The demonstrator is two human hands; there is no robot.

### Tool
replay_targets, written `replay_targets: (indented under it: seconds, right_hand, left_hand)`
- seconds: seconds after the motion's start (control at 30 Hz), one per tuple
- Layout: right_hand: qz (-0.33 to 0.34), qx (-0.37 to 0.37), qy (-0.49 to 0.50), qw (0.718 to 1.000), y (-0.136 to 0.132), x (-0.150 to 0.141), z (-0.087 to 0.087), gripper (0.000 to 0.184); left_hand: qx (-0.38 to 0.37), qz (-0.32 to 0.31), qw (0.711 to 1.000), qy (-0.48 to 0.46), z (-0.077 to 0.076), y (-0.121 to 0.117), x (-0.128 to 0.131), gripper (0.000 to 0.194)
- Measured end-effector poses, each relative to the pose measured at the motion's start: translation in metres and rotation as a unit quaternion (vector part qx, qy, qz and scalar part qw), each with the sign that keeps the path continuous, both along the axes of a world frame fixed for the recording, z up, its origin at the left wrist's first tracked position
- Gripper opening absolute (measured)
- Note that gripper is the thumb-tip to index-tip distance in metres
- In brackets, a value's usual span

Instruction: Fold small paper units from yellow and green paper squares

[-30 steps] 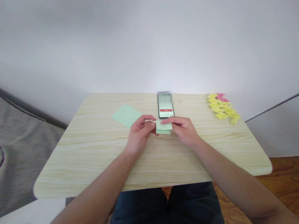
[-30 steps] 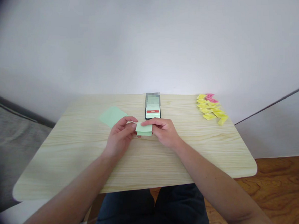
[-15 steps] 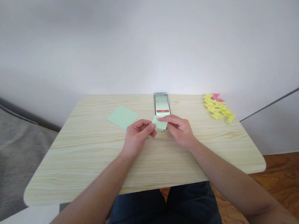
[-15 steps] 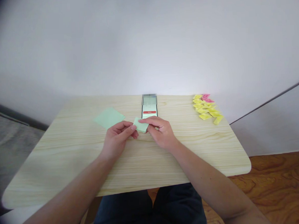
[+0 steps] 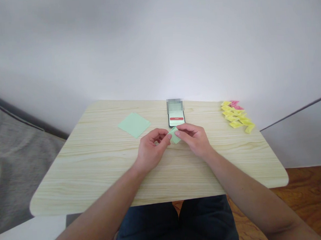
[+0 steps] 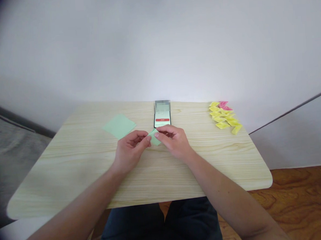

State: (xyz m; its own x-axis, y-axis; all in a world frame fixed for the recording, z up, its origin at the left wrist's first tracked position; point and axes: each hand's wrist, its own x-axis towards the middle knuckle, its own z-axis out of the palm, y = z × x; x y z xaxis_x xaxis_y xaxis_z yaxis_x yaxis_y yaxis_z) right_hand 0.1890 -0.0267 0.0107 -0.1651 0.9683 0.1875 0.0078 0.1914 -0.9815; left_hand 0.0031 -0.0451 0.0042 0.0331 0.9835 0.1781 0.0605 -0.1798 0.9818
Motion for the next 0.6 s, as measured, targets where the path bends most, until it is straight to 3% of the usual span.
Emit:
replay_targets:
  seconds: [0.33,0.6]
  right_hand:
    - [0.006,-0.052,0.059,0.997,0.0027,-0.0005,-0.0002,0.025]
    - [0.026,-0.060,0.049,0.997,0.0020,0.0012,0.0000,0.023]
  left_hand:
    - [0.026,0.017,1.000,-0.003,0.0009,-0.0024,-0.0031,0.020]
    - [0.044,0.022,0.999,0.010,0.0046,-0.0048,-0.0027,0.020]
